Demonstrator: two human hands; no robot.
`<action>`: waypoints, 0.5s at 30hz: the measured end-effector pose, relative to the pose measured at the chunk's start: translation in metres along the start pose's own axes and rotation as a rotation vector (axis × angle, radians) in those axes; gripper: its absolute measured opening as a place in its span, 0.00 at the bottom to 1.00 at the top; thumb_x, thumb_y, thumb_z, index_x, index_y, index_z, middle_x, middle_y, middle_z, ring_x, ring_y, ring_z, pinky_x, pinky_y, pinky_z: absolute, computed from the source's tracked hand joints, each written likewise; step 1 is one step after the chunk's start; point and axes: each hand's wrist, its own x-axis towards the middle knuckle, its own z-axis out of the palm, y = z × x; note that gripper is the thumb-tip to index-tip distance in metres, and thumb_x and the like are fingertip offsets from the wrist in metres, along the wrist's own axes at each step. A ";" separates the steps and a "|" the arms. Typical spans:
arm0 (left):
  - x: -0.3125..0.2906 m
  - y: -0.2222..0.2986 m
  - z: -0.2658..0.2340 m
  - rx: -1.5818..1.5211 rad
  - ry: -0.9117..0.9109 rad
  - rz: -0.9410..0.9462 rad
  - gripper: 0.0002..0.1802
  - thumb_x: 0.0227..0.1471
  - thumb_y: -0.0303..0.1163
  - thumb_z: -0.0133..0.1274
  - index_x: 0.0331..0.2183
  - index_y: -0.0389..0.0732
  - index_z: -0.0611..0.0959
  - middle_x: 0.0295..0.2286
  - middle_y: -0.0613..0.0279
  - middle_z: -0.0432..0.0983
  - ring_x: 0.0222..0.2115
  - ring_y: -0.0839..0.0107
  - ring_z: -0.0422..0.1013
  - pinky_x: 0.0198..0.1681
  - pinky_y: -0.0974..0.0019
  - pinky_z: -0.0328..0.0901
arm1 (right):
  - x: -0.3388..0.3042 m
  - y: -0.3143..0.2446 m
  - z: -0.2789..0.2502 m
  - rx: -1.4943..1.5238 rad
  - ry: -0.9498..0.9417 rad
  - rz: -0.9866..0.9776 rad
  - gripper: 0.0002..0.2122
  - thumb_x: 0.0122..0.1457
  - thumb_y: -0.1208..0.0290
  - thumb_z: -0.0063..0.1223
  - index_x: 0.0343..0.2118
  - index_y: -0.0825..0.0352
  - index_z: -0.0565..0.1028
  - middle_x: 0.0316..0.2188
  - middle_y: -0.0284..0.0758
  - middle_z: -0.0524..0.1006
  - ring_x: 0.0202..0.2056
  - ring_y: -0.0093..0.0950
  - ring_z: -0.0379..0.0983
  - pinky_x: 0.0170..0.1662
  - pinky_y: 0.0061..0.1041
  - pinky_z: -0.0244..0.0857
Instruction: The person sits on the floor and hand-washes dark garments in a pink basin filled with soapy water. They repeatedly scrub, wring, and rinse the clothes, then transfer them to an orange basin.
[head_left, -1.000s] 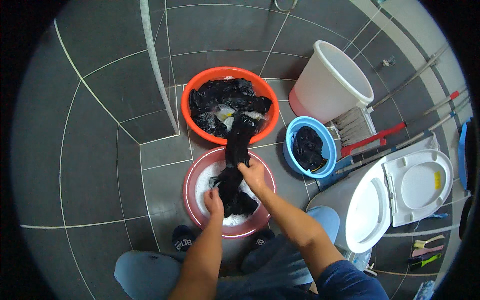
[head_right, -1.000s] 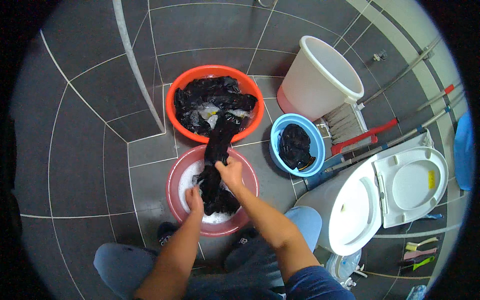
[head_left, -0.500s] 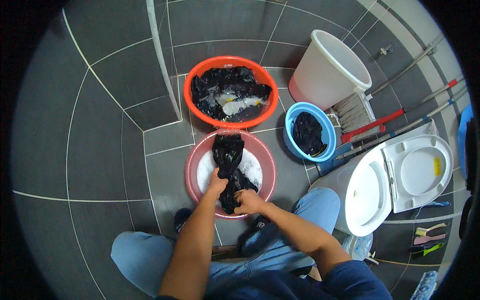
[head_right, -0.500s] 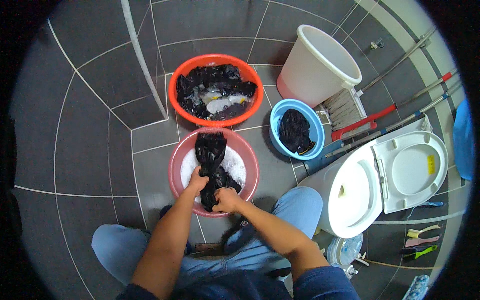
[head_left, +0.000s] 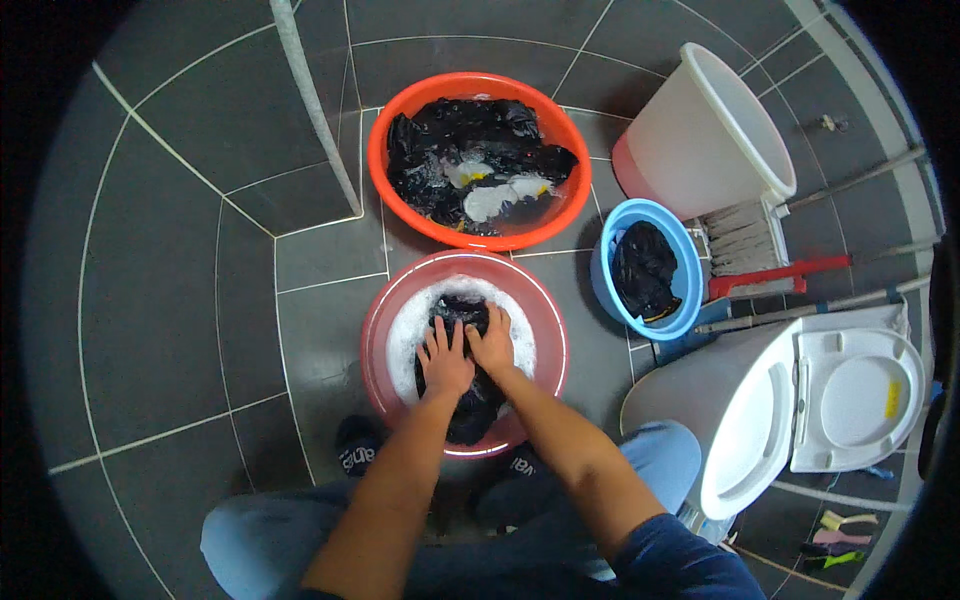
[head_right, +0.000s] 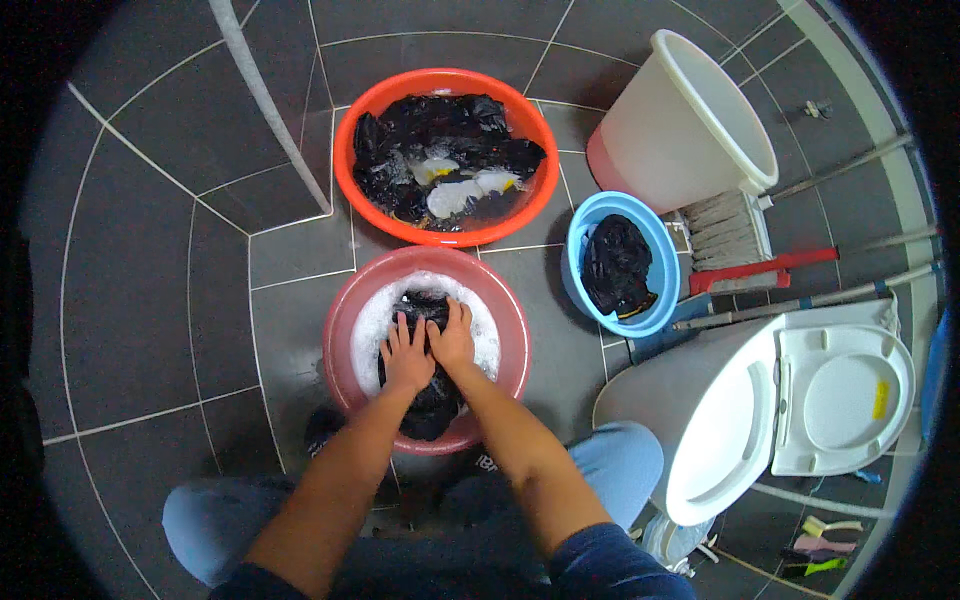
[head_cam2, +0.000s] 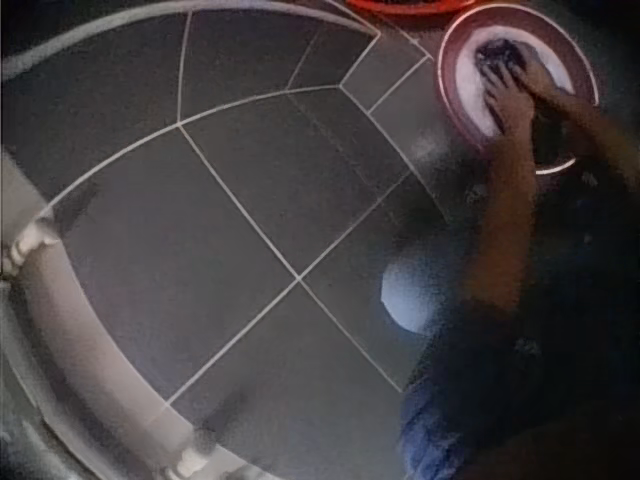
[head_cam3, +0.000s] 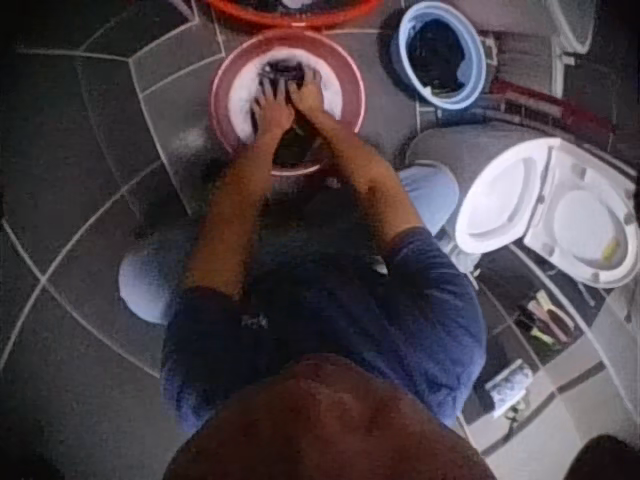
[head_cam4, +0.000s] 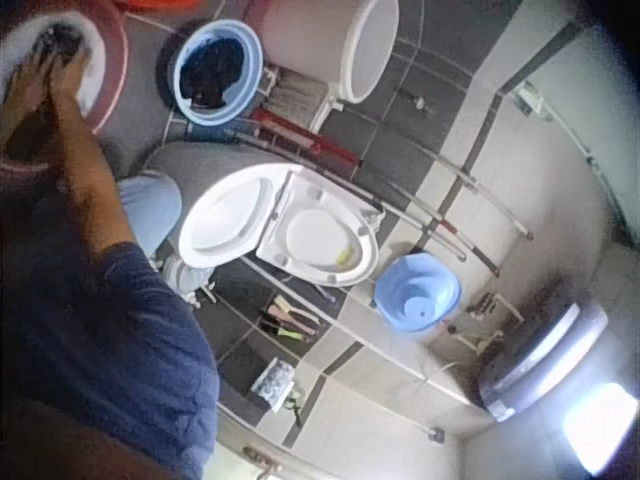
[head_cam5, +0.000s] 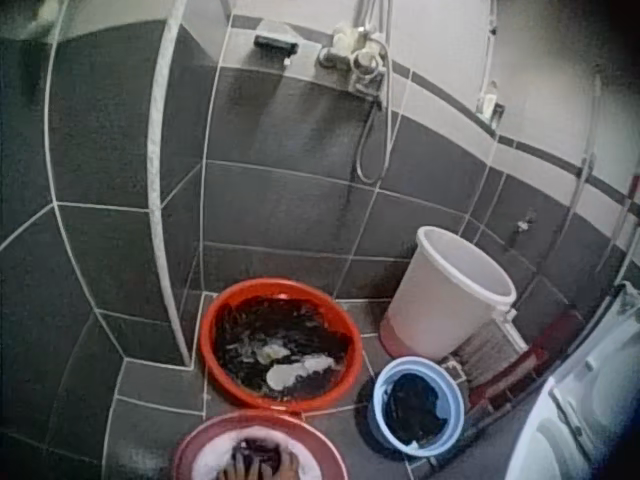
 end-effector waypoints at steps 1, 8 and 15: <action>-0.004 -0.011 0.011 0.089 -0.094 -0.024 0.40 0.59 0.48 0.46 0.68 0.55 0.51 0.68 0.51 0.33 0.67 0.46 0.41 0.66 0.38 0.40 | 0.004 -0.011 0.008 -0.096 -0.098 0.014 0.35 0.53 0.55 0.61 0.63 0.56 0.61 0.56 0.55 0.65 0.53 0.53 0.66 0.53 0.46 0.65; -0.018 -0.043 0.019 -0.421 -0.029 -0.119 0.35 0.55 0.52 0.55 0.57 0.41 0.71 0.50 0.37 0.70 0.51 0.39 0.67 0.55 0.48 0.61 | 0.064 0.012 0.036 -0.523 -0.712 -0.039 0.35 0.54 0.41 0.55 0.62 0.53 0.64 0.50 0.49 0.75 0.48 0.47 0.75 0.53 0.45 0.67; 0.006 -0.078 0.029 -0.376 -0.315 -0.187 0.29 0.51 0.50 0.60 0.46 0.36 0.78 0.43 0.39 0.75 0.46 0.41 0.71 0.51 0.46 0.64 | 0.049 -0.018 0.040 -0.456 -0.521 -0.277 0.27 0.53 0.59 0.58 0.57 0.56 0.68 0.48 0.47 0.73 0.50 0.45 0.73 0.46 0.45 0.71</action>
